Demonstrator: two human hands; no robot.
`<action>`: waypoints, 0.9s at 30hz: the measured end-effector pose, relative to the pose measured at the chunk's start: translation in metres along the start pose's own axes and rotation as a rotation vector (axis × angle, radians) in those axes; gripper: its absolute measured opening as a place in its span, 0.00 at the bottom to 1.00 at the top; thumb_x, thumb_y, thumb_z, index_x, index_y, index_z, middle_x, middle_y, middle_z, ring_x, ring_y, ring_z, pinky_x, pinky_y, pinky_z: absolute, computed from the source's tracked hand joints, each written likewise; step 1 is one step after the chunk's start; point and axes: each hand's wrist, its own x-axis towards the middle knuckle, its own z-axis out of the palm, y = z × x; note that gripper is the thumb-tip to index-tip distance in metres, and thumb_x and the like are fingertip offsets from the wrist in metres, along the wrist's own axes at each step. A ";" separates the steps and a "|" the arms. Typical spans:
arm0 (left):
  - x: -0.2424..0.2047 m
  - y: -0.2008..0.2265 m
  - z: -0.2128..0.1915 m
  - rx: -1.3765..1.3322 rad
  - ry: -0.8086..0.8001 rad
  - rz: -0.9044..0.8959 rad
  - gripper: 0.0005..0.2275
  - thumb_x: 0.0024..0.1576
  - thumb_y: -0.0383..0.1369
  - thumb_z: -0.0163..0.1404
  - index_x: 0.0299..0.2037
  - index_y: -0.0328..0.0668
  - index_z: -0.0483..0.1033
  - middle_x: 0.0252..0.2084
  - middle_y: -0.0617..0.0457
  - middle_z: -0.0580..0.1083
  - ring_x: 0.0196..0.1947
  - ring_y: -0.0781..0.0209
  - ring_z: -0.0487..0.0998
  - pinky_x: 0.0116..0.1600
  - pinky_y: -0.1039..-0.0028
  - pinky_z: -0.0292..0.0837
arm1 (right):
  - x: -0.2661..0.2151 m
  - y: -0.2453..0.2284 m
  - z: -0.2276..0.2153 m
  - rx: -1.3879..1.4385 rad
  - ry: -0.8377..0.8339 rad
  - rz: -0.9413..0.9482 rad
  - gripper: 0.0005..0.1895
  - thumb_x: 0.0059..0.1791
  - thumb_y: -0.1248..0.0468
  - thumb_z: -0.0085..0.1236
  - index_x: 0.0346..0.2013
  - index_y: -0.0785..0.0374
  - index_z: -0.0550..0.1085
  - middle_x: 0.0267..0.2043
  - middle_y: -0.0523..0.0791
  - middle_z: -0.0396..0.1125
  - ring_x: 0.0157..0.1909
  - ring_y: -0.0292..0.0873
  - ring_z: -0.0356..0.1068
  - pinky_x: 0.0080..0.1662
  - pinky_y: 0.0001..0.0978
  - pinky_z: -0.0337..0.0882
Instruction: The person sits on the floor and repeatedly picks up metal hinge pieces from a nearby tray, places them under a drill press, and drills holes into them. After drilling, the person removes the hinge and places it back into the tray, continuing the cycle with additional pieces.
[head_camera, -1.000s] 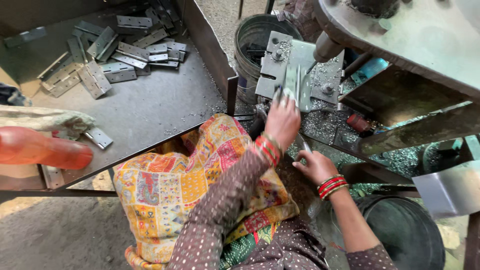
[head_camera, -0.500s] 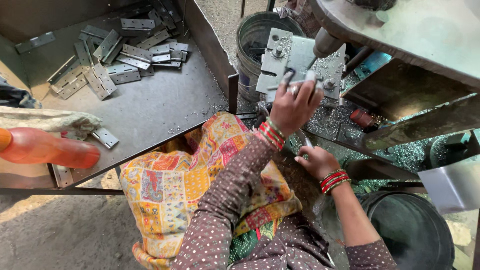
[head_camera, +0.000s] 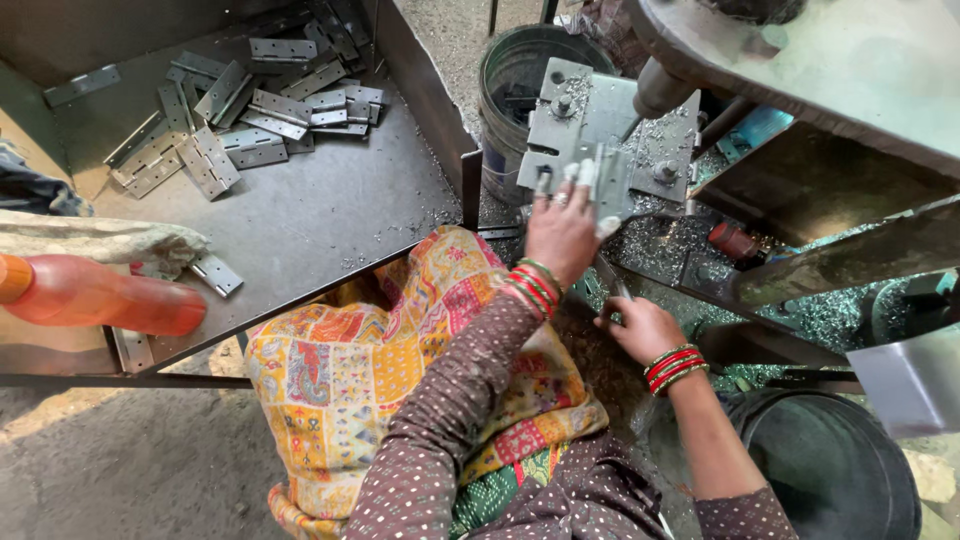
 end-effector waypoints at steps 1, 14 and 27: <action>-0.003 0.006 0.002 -0.032 0.066 -0.001 0.19 0.60 0.39 0.43 0.54 0.34 0.76 0.66 0.43 0.67 0.67 0.49 0.65 0.73 0.48 0.51 | -0.002 0.000 0.002 0.007 -0.001 -0.012 0.18 0.46 0.45 0.60 0.44 0.50 0.78 0.41 0.53 0.73 0.46 0.59 0.73 0.48 0.50 0.72; 0.016 0.009 0.015 -0.056 0.143 -0.045 0.14 0.57 0.34 0.46 0.48 0.38 0.79 0.59 0.47 0.72 0.67 0.50 0.68 0.71 0.46 0.58 | 0.008 0.047 0.121 0.093 0.338 -0.174 0.10 0.49 0.55 0.57 0.41 0.55 0.77 0.39 0.51 0.73 0.43 0.58 0.73 0.43 0.51 0.73; 0.065 0.009 0.042 0.035 0.016 -0.050 0.11 0.56 0.32 0.47 0.40 0.40 0.83 0.58 0.44 0.71 0.62 0.48 0.70 0.68 0.49 0.59 | 0.005 0.045 0.079 0.159 0.155 -0.102 0.16 0.48 0.46 0.61 0.43 0.51 0.79 0.33 0.52 0.73 0.35 0.54 0.75 0.41 0.48 0.74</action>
